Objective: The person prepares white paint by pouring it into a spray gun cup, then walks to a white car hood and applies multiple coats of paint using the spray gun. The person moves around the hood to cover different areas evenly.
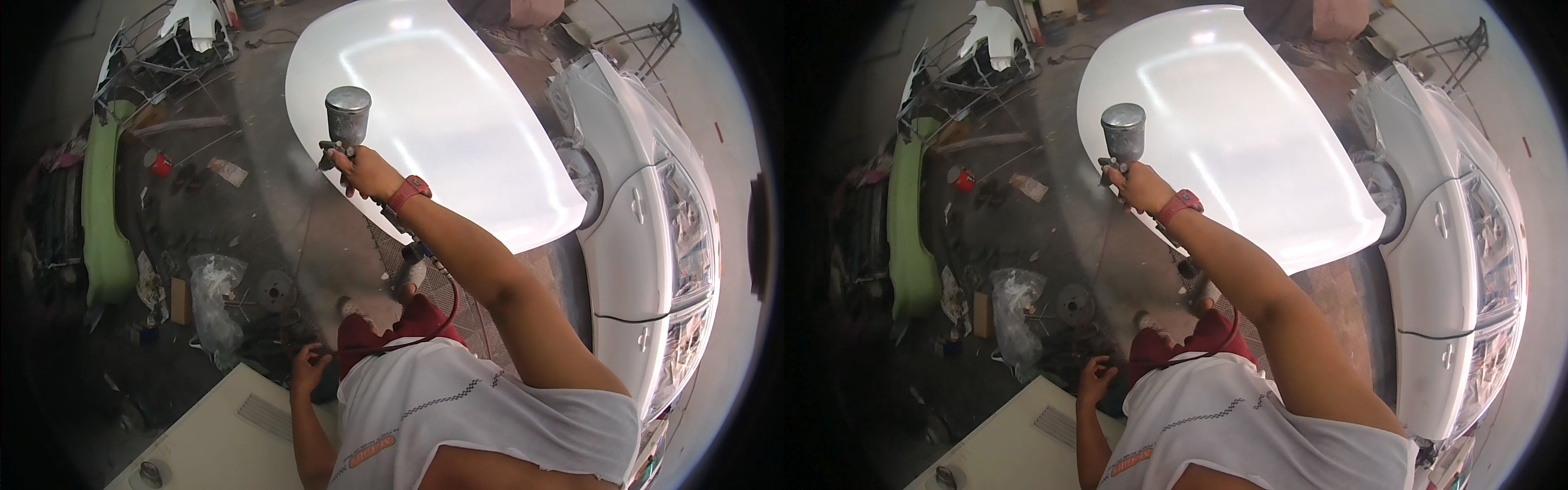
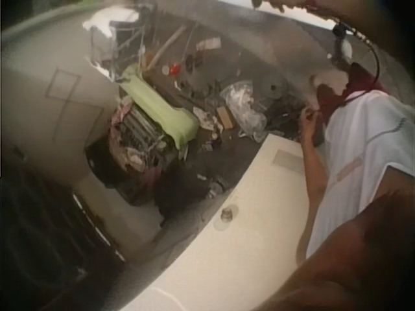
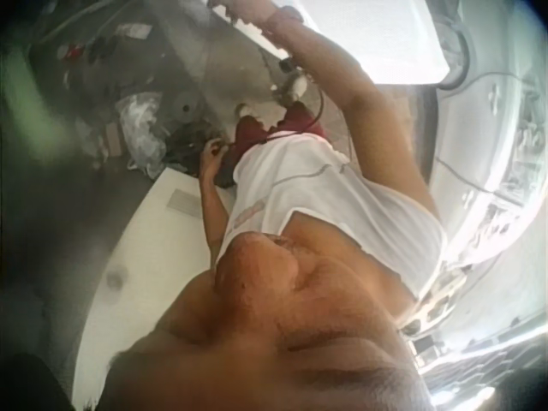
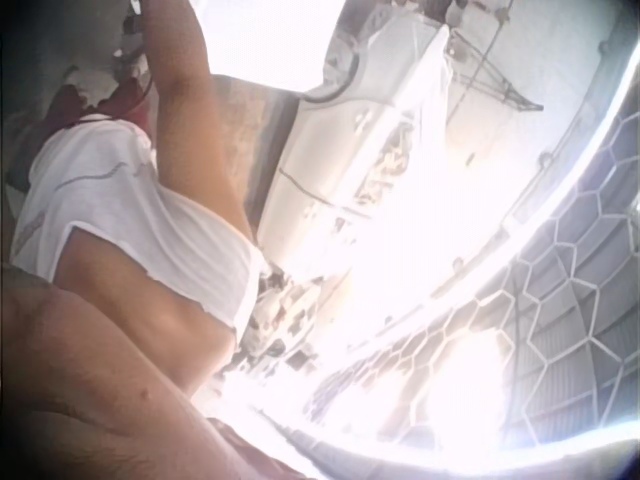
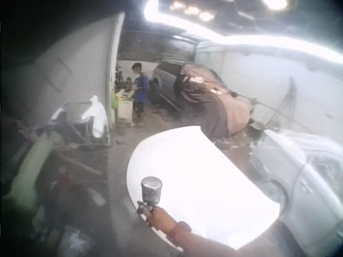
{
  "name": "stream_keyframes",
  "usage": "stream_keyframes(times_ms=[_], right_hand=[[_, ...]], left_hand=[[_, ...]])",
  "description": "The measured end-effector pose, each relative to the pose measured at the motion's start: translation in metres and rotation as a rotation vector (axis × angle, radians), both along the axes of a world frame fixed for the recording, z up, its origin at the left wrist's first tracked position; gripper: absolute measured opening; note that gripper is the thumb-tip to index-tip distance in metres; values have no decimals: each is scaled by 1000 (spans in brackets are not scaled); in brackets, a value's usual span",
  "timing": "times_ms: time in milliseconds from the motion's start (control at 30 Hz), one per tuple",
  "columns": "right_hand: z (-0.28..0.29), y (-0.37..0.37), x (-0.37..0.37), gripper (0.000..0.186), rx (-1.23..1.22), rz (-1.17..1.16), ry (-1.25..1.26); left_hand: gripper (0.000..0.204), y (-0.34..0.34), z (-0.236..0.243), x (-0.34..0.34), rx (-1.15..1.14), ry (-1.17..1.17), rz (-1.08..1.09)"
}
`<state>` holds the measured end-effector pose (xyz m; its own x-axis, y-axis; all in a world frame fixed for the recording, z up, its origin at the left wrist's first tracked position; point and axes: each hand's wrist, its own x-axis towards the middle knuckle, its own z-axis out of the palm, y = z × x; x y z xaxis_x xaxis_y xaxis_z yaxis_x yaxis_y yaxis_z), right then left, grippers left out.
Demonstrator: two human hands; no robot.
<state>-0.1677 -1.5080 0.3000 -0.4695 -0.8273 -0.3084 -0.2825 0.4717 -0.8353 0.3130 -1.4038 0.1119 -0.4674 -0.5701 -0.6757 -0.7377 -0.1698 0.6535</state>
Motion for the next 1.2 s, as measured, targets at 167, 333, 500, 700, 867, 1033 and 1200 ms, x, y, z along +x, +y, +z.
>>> stream_keyframes(times_ms=[167,333,500,700,867,1033,1200], right_hand=[[8,39,-40,58,77,-106,40],[31,105,-128,54,96,-301,161],[49,170,-226,54,77,-414,224],[56,238,-335,52,86,-518,256],[52,280,-410,51,20,-607,281],[43,311,-480,55,60,-684,388],[15,338,-534,61,207,-732,599]], left_hand=[[56,1,6,-31,20,86,-59],[53,16,27,-98,-107,114,-246],[53,41,44,-181,-30,129,-382],[53,69,59,-278,11,218,-495],[53,82,84,-347,74,205,-540],[54,91,96,-388,112,146,-575],[54,97,99,-392,66,181,-561]])
